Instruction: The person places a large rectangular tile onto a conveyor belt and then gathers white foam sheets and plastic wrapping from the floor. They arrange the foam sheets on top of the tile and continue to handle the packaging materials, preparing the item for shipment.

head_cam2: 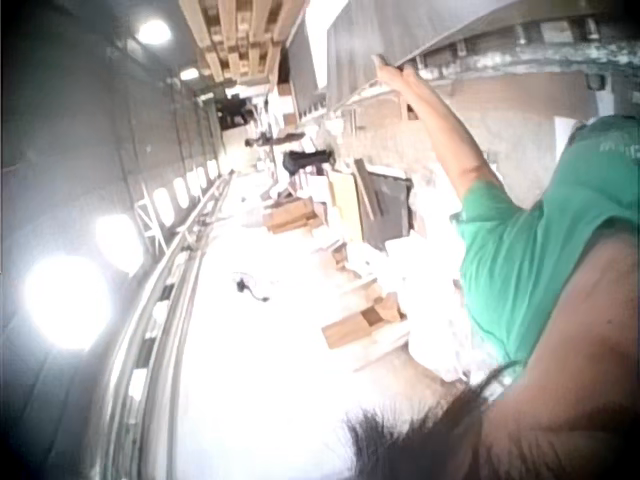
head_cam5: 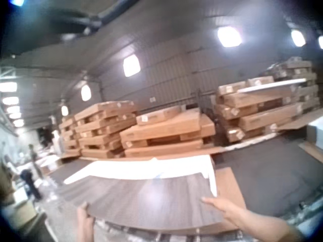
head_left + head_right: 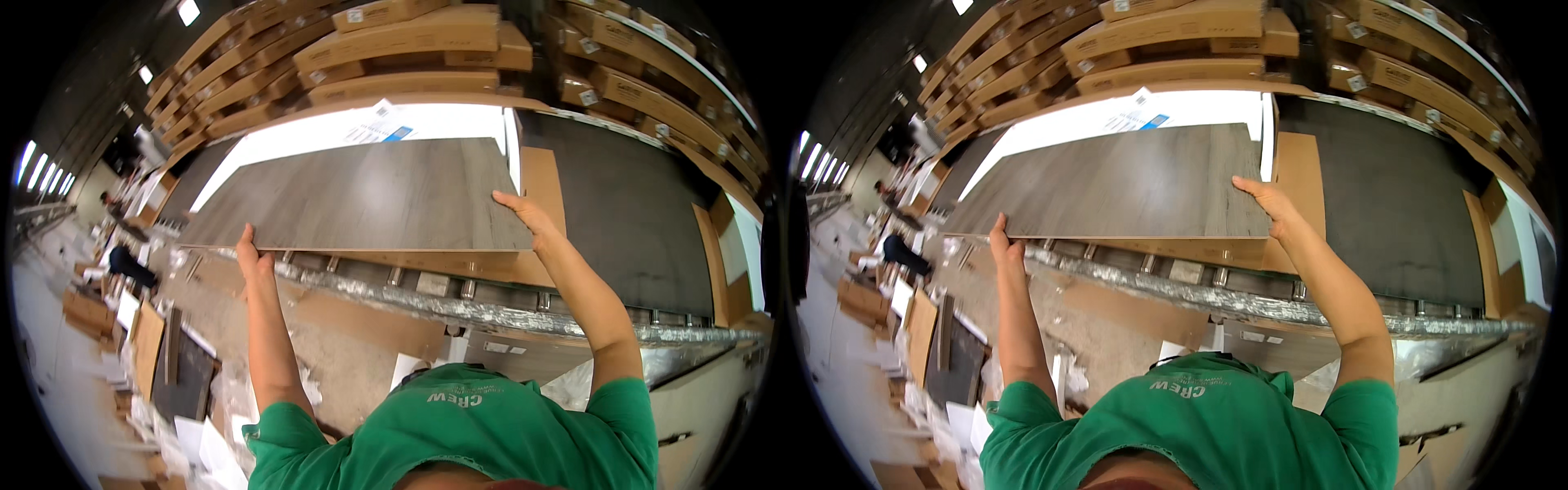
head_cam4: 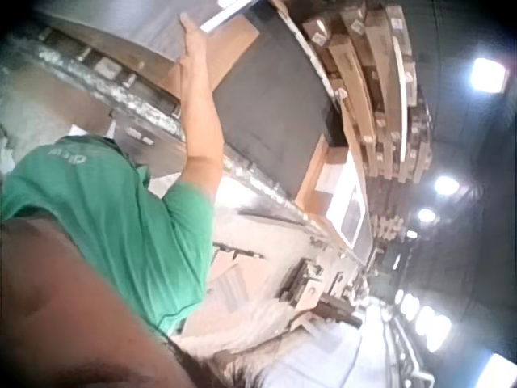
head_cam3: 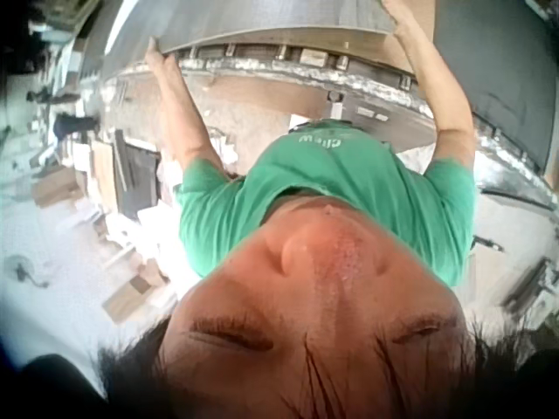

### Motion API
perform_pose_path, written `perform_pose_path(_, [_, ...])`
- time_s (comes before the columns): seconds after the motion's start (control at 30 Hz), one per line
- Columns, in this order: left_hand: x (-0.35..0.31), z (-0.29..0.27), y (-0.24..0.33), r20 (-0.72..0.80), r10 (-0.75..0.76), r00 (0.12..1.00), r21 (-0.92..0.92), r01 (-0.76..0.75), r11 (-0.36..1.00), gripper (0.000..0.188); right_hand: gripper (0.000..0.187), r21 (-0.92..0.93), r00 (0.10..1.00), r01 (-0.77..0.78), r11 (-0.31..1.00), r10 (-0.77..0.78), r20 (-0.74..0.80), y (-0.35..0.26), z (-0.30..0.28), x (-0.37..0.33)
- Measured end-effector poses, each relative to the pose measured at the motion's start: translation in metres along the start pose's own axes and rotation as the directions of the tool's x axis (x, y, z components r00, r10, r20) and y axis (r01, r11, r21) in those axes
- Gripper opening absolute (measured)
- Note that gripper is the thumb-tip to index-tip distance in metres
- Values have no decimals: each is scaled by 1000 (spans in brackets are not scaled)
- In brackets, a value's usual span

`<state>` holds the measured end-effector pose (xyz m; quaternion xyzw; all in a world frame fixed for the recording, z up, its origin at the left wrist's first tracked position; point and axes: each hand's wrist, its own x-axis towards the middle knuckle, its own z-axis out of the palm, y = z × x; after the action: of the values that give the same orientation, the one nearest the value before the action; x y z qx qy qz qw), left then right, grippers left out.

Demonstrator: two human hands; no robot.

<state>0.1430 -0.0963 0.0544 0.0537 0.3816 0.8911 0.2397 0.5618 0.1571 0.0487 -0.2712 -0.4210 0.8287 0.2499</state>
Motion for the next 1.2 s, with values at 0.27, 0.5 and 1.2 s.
perform_pose_path(0.27, [143, 20, -63, -4, -197, 980, -30, 197, 980, 25, 55, -182, 968, 9, 983, -54, -245, -9, -1, 85])
perform_pose_path(0.5, [148, 10, -88, 192, -559, 807, 262, 507, 821, 25, 55, -376, 864, -194, 906, -24, -503, 2, -52, 115])
perform_pose_path(1.2, [-9, 56, -110, 793, -369, 485, 404, 36, 914, 26, 16, -967, 31, -28, 253, -967, -254, 100, 8, -62])
